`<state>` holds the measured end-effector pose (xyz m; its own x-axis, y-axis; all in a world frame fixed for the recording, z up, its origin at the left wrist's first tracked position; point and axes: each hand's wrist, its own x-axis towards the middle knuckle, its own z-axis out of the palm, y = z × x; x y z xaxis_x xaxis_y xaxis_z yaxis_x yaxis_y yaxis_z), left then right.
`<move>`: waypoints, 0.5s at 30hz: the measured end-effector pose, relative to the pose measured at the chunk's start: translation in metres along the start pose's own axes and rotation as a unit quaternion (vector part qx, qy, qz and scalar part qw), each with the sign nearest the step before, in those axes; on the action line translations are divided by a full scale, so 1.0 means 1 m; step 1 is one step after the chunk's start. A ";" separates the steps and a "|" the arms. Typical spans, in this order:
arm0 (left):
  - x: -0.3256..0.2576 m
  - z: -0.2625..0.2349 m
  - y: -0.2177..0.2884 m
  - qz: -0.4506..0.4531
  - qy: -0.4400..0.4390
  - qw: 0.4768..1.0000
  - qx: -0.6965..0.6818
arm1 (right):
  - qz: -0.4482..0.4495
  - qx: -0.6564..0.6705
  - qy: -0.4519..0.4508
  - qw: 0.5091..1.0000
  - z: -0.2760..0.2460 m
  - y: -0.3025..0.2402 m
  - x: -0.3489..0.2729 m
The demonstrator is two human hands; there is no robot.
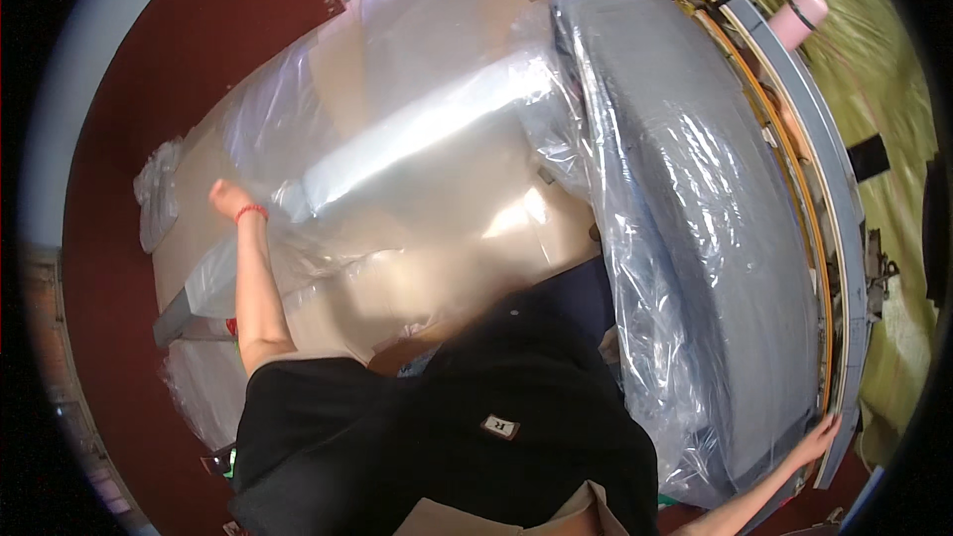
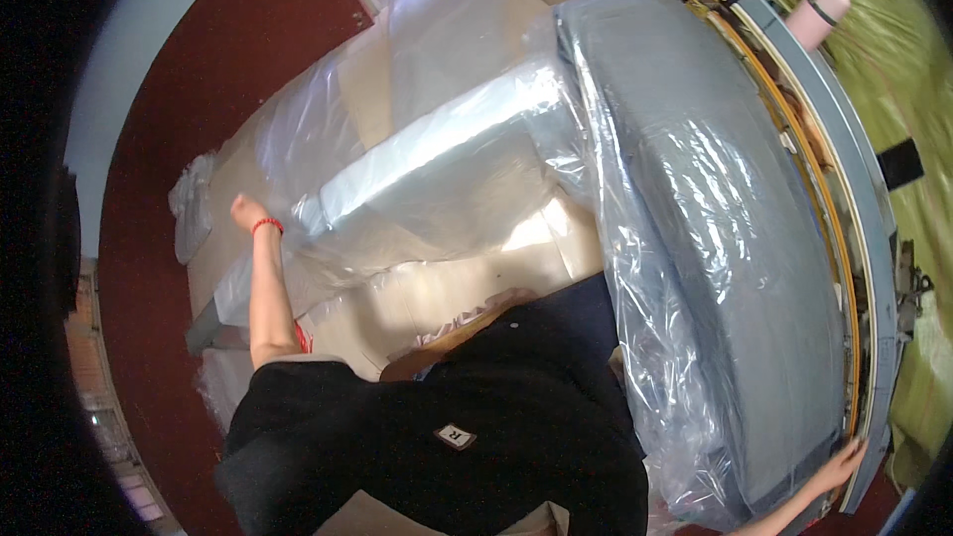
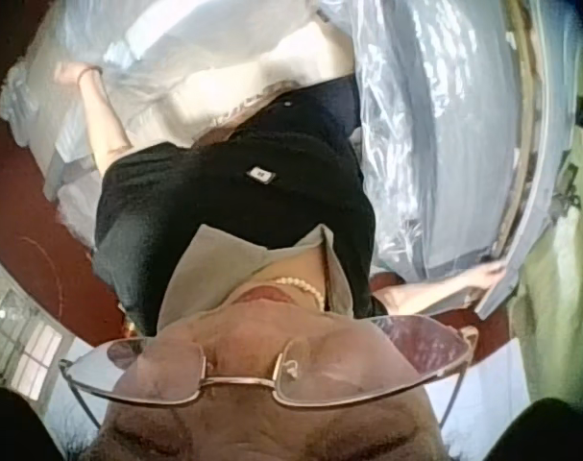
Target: Sealing a large plastic sheet using a heat sealing machine.
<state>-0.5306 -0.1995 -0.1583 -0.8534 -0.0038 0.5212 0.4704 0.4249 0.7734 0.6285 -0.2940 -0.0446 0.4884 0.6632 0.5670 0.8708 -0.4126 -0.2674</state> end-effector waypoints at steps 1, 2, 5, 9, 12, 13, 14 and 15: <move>-0.038 0.029 0.062 -0.012 -0.142 0.967 -0.214 | -0.041 0.033 0.009 0.999 -0.005 -0.025 0.008; -0.107 0.026 0.182 -0.100 -0.214 0.949 -0.210 | -0.008 0.100 -0.011 0.995 -0.008 -0.075 0.011; -0.208 -0.009 0.357 -0.030 -0.551 0.741 -0.382 | -0.036 0.234 -0.137 0.962 0.005 -0.232 0.009; -0.288 -0.061 0.466 0.119 -0.763 0.477 -0.418 | -0.108 0.433 -0.321 0.835 0.010 -0.396 -0.011; -0.339 -0.088 0.523 0.343 -0.746 0.344 -0.454 | -0.152 0.656 -0.359 0.646 0.009 -0.452 -0.025; -0.351 -0.094 0.537 0.349 -0.752 0.319 -0.459 | -0.132 0.718 -0.375 0.571 0.006 -0.460 -0.029; -0.363 -0.096 0.553 0.469 -0.668 0.339 -0.468 | -0.019 0.783 -0.391 0.483 0.003 -0.464 -0.039; -0.370 -0.099 0.567 0.580 -0.562 0.359 -0.467 | 0.025 0.787 -0.416 0.455 0.002 -0.461 -0.043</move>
<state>0.0738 -0.0463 0.1231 0.7348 0.2765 0.6194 0.0776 -0.9414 0.3282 0.2058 -0.1309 0.0525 -0.2072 0.9545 0.2145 -0.5008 0.0848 -0.8614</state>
